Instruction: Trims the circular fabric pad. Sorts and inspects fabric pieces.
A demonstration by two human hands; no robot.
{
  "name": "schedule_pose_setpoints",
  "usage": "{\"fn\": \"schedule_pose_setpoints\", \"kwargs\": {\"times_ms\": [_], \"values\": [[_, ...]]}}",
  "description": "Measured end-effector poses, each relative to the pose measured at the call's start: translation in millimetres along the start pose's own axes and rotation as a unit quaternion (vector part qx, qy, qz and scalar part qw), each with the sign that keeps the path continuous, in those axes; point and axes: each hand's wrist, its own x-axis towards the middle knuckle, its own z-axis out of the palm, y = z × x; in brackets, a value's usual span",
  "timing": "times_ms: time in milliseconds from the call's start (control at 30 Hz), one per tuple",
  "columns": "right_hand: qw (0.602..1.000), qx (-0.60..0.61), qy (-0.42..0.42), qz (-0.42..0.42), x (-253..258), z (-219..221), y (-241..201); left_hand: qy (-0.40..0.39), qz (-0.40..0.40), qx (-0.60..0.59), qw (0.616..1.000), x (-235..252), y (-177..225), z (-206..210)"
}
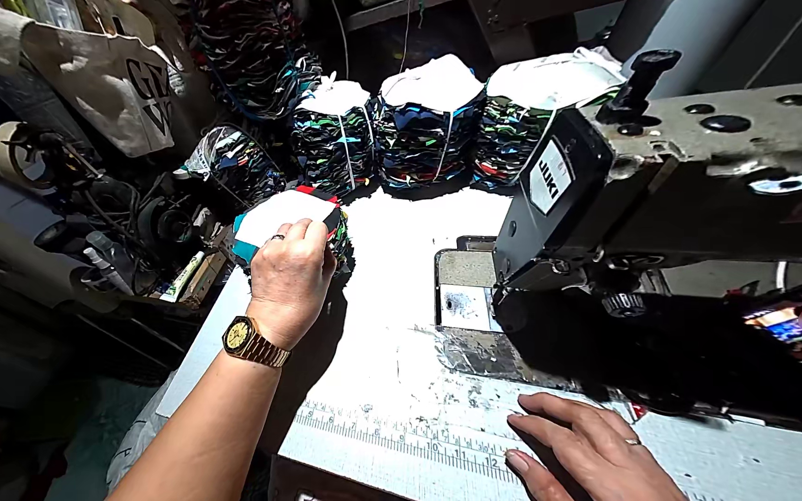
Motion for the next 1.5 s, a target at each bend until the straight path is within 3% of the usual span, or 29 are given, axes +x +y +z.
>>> {"fn": "schedule_pose_setpoints", "kwargs": {"times_ms": [233, 567, 767, 900, 1233, 1500], "values": [[1.0, 0.001, -0.003, -0.002, 0.3, -0.4, 0.7, -0.016, -0.006, -0.013, 1.0, 2.5, 0.3, -4.1], [1.0, 0.007, -0.007, -0.002, -0.1, -1.3, 0.2, -0.087, -0.184, -0.151, 0.967, 18.0, -12.9, -16.4], [1.0, 0.008, -0.006, -0.003, -0.2, -0.7, 0.3, -0.102, -0.225, -0.217, 0.944, 21.9, -25.5, -13.0], [1.0, 0.012, -0.004, -0.001, -0.4, -0.8, 0.1, -0.099, -0.226, -0.223, 0.943, 23.3, -28.2, -13.3], [1.0, 0.007, -0.009, 0.001, -0.6, -0.6, 0.6, -0.018, -0.125, -0.2, 0.972, 7.3, -38.7, 1.7], [1.0, 0.004, -0.007, -0.001, -0.5, -1.0, -0.2, -0.097, -0.182, -0.241, 0.948, 20.4, -41.4, -11.2]]}}
